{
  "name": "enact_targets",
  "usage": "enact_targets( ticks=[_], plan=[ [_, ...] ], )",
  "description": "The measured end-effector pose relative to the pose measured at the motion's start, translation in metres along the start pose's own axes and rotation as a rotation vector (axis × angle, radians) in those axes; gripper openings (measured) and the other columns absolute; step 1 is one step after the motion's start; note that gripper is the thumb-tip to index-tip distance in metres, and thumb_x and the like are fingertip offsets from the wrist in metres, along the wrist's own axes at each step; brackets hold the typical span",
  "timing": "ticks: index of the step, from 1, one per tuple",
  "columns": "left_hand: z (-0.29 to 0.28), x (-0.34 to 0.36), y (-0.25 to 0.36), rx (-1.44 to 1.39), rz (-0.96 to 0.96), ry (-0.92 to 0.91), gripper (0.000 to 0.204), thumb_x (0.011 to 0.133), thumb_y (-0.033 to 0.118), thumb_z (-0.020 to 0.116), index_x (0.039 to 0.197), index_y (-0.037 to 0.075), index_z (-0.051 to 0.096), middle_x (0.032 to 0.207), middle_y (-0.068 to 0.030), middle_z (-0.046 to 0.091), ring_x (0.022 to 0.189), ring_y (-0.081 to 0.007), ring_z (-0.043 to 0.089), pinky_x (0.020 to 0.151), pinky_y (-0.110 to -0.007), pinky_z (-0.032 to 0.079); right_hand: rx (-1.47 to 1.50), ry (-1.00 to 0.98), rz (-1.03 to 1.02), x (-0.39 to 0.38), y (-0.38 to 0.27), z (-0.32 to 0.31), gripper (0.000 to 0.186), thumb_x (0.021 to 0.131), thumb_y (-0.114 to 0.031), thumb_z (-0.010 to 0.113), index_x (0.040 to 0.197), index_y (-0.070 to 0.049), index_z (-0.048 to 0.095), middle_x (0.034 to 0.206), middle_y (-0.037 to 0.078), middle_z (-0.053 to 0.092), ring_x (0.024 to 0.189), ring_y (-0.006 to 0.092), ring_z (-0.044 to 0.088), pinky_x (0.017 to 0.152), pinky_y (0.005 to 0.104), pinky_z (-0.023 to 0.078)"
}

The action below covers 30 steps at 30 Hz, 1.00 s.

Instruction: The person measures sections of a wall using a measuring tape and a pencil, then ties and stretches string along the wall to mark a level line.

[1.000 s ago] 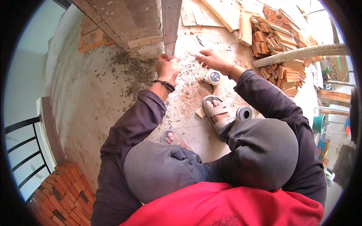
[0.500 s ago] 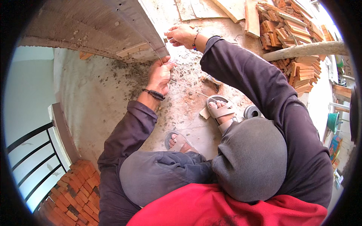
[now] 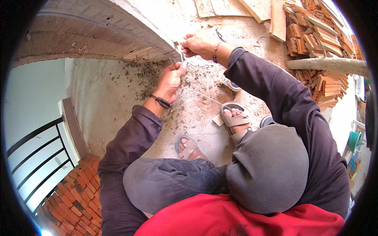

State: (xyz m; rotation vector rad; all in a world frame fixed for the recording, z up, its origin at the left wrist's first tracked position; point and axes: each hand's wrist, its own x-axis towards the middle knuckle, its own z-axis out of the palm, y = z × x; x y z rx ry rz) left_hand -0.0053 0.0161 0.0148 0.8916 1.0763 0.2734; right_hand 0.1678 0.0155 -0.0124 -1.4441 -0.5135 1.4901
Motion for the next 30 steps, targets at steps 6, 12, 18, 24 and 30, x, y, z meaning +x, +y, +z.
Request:
enact_targets(
  ticks=[6,12,18,24,30],
  plan=[
    [0.011,-0.007,0.001,0.068,0.116,0.027,0.006,0.091,0.019,0.062,0.086,0.017,0.061,0.077,0.0123,0.054,0.061,-0.0004,0.042,0.052,-0.017,0.030,0.002,-0.097,0.012,-0.017,0.011,-0.003,0.012,0.092,-0.009,0.055,0.086,0.001,0.058,0.075,0.007,0.061,0.064,0.0157,0.062,0.060,0.0286,0.057],
    [0.004,-0.008,0.000,-0.005,0.117,0.004,0.010,0.089,0.013,0.064,0.083,0.006,0.066,0.080,0.0059,0.059,0.072,-0.0036,0.047,0.067,-0.020,0.037,0.053,-0.130,0.050,-0.025,0.013,0.003,0.009,0.091,-0.008,0.055,0.089,0.001,0.057,0.079,0.008,0.061,0.068,0.0173,0.062,0.063,0.0300,0.057],
    [0.002,0.001,-0.014,0.109,0.175,0.070,0.011,0.091,0.019,0.063,0.083,0.012,0.066,0.073,0.0101,0.054,0.063,-0.0019,0.042,0.057,-0.018,0.032,0.140,-0.042,0.111,-0.038,0.012,0.012,0.009,0.093,-0.008,0.051,0.093,0.000,0.055,0.085,0.009,0.061,0.075,0.0186,0.062,0.071,0.0323,0.056],
    [0.018,-0.004,-0.014,0.137,0.217,0.204,0.011,0.087,0.010,0.067,0.077,0.004,0.066,0.073,0.0033,0.062,0.065,-0.0036,0.053,0.061,-0.020,0.043,0.250,0.055,0.099,-0.045,0.017,0.025,0.008,0.093,-0.008,0.048,0.098,-0.003,0.052,0.083,0.008,0.059,0.073,0.0159,0.057,0.067,0.0293,0.051],
    [0.005,0.007,-0.026,0.073,0.237,0.098,0.013,0.090,0.022,0.064,0.089,0.008,0.065,0.077,0.0066,0.057,0.064,-0.0035,0.045,0.056,-0.020,0.037,0.236,0.110,-0.003,-0.035,0.032,0.030,0.006,0.094,-0.010,0.050,0.093,-0.005,0.053,0.071,0.002,0.052,0.062,0.0110,0.047,0.058,0.0257,0.041]
  ],
)
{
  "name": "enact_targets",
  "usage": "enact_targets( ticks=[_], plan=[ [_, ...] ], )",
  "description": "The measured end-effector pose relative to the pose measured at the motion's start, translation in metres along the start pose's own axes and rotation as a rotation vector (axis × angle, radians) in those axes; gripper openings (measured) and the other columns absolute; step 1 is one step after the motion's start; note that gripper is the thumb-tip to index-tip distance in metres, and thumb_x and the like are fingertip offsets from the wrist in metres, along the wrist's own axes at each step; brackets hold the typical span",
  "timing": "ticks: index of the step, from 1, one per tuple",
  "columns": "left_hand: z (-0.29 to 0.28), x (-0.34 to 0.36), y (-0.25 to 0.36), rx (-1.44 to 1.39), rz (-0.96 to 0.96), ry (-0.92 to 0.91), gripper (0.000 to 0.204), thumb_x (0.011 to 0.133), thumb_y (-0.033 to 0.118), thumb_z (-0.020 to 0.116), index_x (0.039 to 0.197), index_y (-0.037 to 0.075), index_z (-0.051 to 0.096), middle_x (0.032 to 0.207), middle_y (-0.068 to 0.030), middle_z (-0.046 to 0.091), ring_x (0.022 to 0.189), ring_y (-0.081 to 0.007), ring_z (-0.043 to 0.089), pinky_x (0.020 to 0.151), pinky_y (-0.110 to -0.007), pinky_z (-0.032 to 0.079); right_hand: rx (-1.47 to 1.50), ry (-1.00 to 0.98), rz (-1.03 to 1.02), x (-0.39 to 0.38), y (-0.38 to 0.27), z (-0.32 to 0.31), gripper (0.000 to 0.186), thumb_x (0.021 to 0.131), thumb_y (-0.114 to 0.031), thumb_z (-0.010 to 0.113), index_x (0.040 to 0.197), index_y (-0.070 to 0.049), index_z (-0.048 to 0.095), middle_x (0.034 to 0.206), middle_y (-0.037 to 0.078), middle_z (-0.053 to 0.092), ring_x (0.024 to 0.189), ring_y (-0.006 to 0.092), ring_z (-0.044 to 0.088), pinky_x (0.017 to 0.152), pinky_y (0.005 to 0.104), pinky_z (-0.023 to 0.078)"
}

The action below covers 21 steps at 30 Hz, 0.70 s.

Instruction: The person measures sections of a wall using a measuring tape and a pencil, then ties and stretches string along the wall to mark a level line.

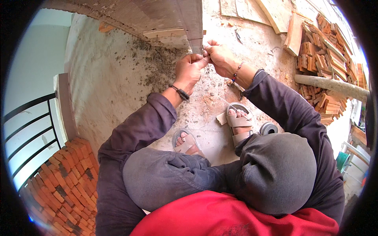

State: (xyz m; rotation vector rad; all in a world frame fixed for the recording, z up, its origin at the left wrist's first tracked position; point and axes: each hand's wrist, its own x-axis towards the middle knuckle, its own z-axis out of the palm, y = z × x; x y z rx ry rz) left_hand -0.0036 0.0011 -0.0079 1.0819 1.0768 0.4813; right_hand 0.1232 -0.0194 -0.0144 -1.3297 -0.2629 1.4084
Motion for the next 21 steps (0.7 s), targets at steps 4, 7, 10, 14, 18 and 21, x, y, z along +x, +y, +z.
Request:
enact_targets(
  ticks=[4,7,10,14,18,21],
  plan=[
    [-0.019,0.002,0.002,-0.292,-0.137,0.074,0.021,0.093,0.031,0.059,0.097,0.012,0.064,0.073,0.0084,0.049,0.056,-0.0020,0.034,0.047,-0.019,0.027,-0.050,-0.031,-0.003,-0.004,-0.004,0.001,0.008,0.094,-0.012,0.049,0.092,-0.007,0.054,0.065,-0.001,0.049,0.054,0.0095,0.044,0.052,0.0256,0.039],
    [-0.019,0.008,0.006,-0.199,-0.093,0.122,0.021,0.093,0.032,0.057,0.100,0.014,0.064,0.072,0.0091,0.044,0.054,-0.0017,0.031,0.045,-0.019,0.023,-0.167,0.009,-0.015,-0.010,-0.008,0.003,0.011,0.095,-0.015,0.049,0.090,-0.007,0.055,0.063,-0.001,0.048,0.049,0.0089,0.041,0.045,0.0259,0.035],
    [-0.015,0.012,0.012,-0.260,-0.094,0.162,0.021,0.093,0.024,0.057,0.094,0.004,0.063,0.082,0.0020,0.057,0.076,-0.0069,0.048,0.071,-0.024,0.039,-0.214,0.018,-0.025,-0.010,-0.007,0.001,0.013,0.095,-0.019,0.048,0.091,-0.008,0.054,0.063,-0.001,0.046,0.045,0.0082,0.037,0.039,0.0252,0.030],
    [-0.013,0.016,0.023,-0.241,-0.095,0.158,0.024,0.091,0.031,0.059,0.104,0.012,0.064,0.092,0.0028,0.061,0.074,-0.0060,0.044,0.054,-0.025,0.031,-0.210,0.032,-0.016,-0.015,-0.010,0.008,0.012,0.096,-0.019,0.048,0.089,-0.011,0.053,0.060,-0.005,0.041,0.044,0.0063,0.033,0.038,0.0239,0.026],
    [-0.016,0.021,0.020,-0.198,-0.013,0.111,0.023,0.092,0.026,0.057,0.104,0.008,0.065,0.106,0.0018,0.063,0.098,-0.0089,0.051,0.087,-0.029,0.036,-0.168,0.011,0.015,-0.022,-0.015,0.009,0.013,0.098,-0.018,0.046,0.087,-0.014,0.051,0.059,-0.009,0.033,0.045,0.0038,0.026,0.040,0.0226,0.021],
    [-0.017,0.022,0.024,-0.227,-0.003,0.108,0.021,0.093,0.022,0.057,0.103,0.006,0.066,0.104,0.0005,0.064,0.095,-0.0105,0.052,0.092,-0.029,0.035,-0.185,-0.005,0.004,-0.024,-0.017,0.009,0.012,0.098,-0.017,0.046,0.088,-0.014,0.051,0.059,-0.009,0.033,0.045,0.0038,0.025,0.040,0.0226,0.021]
  ],
)
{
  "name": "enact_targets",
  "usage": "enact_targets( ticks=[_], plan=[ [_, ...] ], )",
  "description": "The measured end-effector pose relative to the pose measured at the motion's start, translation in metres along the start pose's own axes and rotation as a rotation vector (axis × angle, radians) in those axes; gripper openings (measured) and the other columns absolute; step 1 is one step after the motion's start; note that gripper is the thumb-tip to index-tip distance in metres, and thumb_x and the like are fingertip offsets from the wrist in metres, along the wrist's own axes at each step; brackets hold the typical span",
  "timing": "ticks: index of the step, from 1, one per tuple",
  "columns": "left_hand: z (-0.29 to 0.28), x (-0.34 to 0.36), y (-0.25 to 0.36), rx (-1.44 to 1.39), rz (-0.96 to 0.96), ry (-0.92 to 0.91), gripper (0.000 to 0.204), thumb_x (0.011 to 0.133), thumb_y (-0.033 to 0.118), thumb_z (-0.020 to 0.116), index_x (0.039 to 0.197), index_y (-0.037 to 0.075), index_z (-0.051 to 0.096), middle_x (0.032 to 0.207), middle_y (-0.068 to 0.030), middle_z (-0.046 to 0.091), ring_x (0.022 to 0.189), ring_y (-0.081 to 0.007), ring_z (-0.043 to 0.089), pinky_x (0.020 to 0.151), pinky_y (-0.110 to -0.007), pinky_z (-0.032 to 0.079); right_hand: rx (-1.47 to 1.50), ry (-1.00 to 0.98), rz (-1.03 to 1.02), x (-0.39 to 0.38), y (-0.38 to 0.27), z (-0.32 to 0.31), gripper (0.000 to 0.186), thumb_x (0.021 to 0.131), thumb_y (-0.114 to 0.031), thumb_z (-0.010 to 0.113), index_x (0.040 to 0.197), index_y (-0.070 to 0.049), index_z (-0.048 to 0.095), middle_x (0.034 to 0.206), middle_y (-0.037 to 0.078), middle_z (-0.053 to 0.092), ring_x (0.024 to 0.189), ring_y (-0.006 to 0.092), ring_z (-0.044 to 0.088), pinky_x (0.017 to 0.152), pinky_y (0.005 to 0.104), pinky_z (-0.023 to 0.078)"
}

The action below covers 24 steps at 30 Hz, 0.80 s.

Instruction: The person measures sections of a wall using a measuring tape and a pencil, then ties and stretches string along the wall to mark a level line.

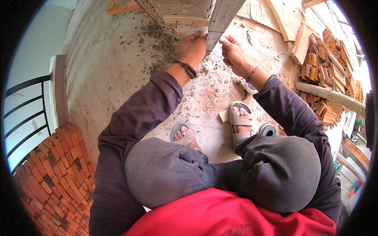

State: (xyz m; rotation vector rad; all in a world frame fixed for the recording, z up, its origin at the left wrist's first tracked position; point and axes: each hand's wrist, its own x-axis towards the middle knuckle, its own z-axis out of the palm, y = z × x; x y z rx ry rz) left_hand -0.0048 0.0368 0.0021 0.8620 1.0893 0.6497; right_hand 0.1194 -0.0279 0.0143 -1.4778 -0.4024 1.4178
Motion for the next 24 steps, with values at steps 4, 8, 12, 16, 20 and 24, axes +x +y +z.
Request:
enact_targets(
  ticks=[4,8,12,16,20,24],
  plan=[
    [0.003,0.006,0.008,0.062,-0.052,0.002,0.019,0.093,0.020,0.057,0.102,0.006,0.066,0.101,-0.0031,0.065,0.097,-0.0120,0.053,0.091,-0.030,0.036,-0.004,-0.005,-0.032,0.007,0.007,-0.009,0.012,0.096,-0.019,0.050,0.090,-0.009,0.054,0.057,-0.005,0.041,0.041,0.0053,0.033,0.036,0.0233,0.027],
    [0.007,0.009,0.010,0.114,-0.018,0.038,0.020,0.093,0.019,0.056,0.104,0.005,0.065,0.100,-0.0039,0.065,0.094,-0.0134,0.052,0.087,-0.031,0.038,0.013,0.002,-0.050,0.010,0.010,-0.010,0.012,0.095,-0.019,0.053,0.092,-0.008,0.054,0.056,-0.005,0.042,0.041,0.0055,0.034,0.035,0.0233,0.029],
    [0.010,0.007,0.012,0.127,0.021,0.082,0.015,0.091,0.012,0.057,0.099,0.002,0.066,0.094,-0.0040,0.066,0.083,-0.0117,0.055,0.076,-0.028,0.042,0.005,0.001,-0.074,0.007,0.010,-0.009,0.012,0.096,-0.019,0.053,0.094,-0.008,0.056,0.054,-0.005,0.042,0.040,0.0054,0.034,0.035,0.0236,0.027],
    [0.008,0.010,0.010,0.054,-0.021,0.093,0.014,0.089,0.008,0.059,0.098,-0.001,0.065,0.090,-0.0047,0.066,0.078,-0.0102,0.057,0.071,-0.027,0.044,-0.044,0.011,-0.100,0.010,0.014,-0.010,0.015,0.096,-0.021,0.052,0.099,-0.007,0.058,0.054,-0.006,0.042,0.039,0.0046,0.034,0.036,0.0237,0.026],
    [0.011,0.004,0.014,0.061,-0.026,0.100,0.010,0.088,0.008,0.059,0.092,0.000,0.064,0.083,-0.0019,0.063,0.071,-0.0094,0.052,0.067,-0.026,0.041,-0.072,0.024,-0.117,0.009,0.015,-0.020,0.019,0.096,-0.022,0.054,0.103,-0.006,0.061,0.054,-0.007,0.042,0.040,0.0042,0.034,0.037,0.0238,0.027],
    [0.006,0.007,0.012,0.064,0.006,0.108,0.005,0.087,0.007,0.060,0.086,0.003,0.063,0.077,0.0005,0.059,0.067,-0.0092,0.048,0.065,-0.026,0.039,-0.201,0.030,-0.154,0.008,0.009,-0.028,0.022,0.094,-0.025,0.057,0.100,-0.005,0.064,0.056,-0.006,0.048,0.043,0.0044,0.037,0.040,0.0242,0.029]
  ],
)
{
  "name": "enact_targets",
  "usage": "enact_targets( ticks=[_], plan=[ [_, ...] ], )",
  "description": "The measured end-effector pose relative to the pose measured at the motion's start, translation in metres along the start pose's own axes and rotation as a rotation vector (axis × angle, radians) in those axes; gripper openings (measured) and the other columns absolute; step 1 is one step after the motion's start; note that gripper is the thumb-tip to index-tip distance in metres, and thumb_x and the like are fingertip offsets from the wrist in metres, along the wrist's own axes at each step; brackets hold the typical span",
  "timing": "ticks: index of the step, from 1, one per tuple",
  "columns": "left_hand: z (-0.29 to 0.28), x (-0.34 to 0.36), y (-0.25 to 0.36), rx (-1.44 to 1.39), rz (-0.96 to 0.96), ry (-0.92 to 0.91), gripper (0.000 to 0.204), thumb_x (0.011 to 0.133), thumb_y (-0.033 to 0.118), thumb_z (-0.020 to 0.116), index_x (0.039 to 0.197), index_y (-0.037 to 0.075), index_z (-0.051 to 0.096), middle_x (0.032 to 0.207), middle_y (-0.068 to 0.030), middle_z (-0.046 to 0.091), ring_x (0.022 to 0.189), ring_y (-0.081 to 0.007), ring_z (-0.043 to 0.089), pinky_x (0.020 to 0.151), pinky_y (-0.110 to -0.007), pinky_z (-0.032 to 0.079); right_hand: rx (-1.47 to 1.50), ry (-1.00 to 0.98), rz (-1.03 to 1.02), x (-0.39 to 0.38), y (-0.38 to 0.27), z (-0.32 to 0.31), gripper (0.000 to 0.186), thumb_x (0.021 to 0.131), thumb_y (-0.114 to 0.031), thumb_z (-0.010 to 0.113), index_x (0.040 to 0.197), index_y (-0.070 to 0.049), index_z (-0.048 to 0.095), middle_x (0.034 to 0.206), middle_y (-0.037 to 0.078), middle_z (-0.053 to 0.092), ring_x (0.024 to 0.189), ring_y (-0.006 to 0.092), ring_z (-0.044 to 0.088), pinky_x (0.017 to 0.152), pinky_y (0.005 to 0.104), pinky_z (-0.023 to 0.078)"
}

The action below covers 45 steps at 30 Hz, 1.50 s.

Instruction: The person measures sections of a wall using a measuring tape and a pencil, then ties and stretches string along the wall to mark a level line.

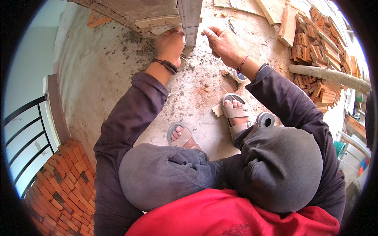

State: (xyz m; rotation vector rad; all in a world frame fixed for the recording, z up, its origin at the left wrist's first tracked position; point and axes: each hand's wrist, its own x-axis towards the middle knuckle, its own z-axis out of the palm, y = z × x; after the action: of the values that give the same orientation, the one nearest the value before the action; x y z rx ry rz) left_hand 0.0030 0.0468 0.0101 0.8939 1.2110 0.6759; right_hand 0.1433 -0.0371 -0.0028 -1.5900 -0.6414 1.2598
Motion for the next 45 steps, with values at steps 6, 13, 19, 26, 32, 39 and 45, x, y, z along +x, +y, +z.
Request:
enact_targets(
  ticks=[6,13,19,26,32,39,45],
  plan=[
    [-0.001,-0.001,0.000,-0.022,-0.029,0.005,0.005,0.087,0.007,0.061,0.088,0.003,0.062,0.078,-0.0005,0.060,0.069,-0.0094,0.049,0.066,-0.026,0.040,-0.407,0.091,-0.224,0.003,-0.007,-0.006,0.023,0.088,-0.030,0.064,0.096,-0.009,0.068,0.059,0.000,0.056,0.053,0.0067,0.048,0.049,0.0270,0.040],
    [-0.001,-0.005,0.003,0.020,-0.002,0.021,0.007,0.086,0.007,0.060,0.091,0.002,0.062,0.083,-0.0022,0.062,0.075,-0.0097,0.051,0.072,-0.027,0.040,-0.799,0.086,-0.510,0.014,-0.028,-0.017,0.020,0.087,-0.032,0.067,0.094,-0.013,0.071,0.053,-0.005,0.044,0.049,0.0041,0.039,0.044,0.0258,0.031],
    [-0.002,0.001,-0.002,0.007,0.040,0.006,0.008,0.085,0.005,0.060,0.092,0.001,0.063,0.084,-0.0026,0.062,0.075,-0.0100,0.052,0.073,-0.026,0.041,-0.757,0.009,-0.479,0.021,-0.035,-0.028,0.025,0.086,-0.033,0.068,0.092,-0.009,0.071,0.063,-0.002,0.057,0.055,0.0042,0.047,0.047,0.0254,0.037],
    [-0.008,0.010,-0.011,0.080,0.135,0.007,0.015,0.087,0.013,0.063,0.094,-0.001,0.064,0.088,-0.0049,0.065,0.078,-0.0110,0.055,0.072,-0.027,0.043,-0.757,0.014,-0.403,0.021,-0.055,-0.034,0.019,0.083,-0.024,0.069,0.088,-0.006,0.071,0.075,0.009,0.065,0.066,0.0149,0.058,0.060,0.0316,0.046],
    [-0.008,0.009,-0.010,0.106,0.131,-0.037,0.020,0.089,0.016,0.063,0.096,-0.003,0.064,0.089,-0.0057,0.065,0.079,-0.0113,0.055,0.073,-0.028,0.044,-0.723,-0.004,-0.340,0.014,-0.059,-0.041,0.019,0.083,-0.022,0.065,0.085,-0.004,0.071,0.078,0.013,0.068,0.072,0.0208,0.063,0.066,0.0348,0.049],
    [-0.008,0.012,-0.008,0.138,0.091,-0.079,0.018,0.090,0.015,0.061,0.096,-0.002,0.064,0.089,-0.0048,0.064,0.080,-0.0116,0.054,0.074,-0.028,0.043,-0.505,-0.002,-0.306,0.016,-0.021,-0.056,0.016,0.085,-0.024,0.069,0.087,-0.008,0.068,0.065,-0.007,0.052,0.052,0.0006,0.037,0.044,0.0203,0.027],
    [-0.006,0.000,-0.005,0.128,0.061,-0.039,0.019,0.091,0.017,0.059,0.096,-0.001,0.062,0.088,-0.0048,0.062,0.079,-0.0129,0.053,0.074,-0.028,0.042,-0.366,0.009,-0.161,-0.001,-0.025,-0.046,0.013,0.086,-0.021,0.068,0.085,-0.009,0.066,0.058,-0.009,0.045,0.046,0.0003,0.029,0.041,0.0205,0.021]
  ],
)
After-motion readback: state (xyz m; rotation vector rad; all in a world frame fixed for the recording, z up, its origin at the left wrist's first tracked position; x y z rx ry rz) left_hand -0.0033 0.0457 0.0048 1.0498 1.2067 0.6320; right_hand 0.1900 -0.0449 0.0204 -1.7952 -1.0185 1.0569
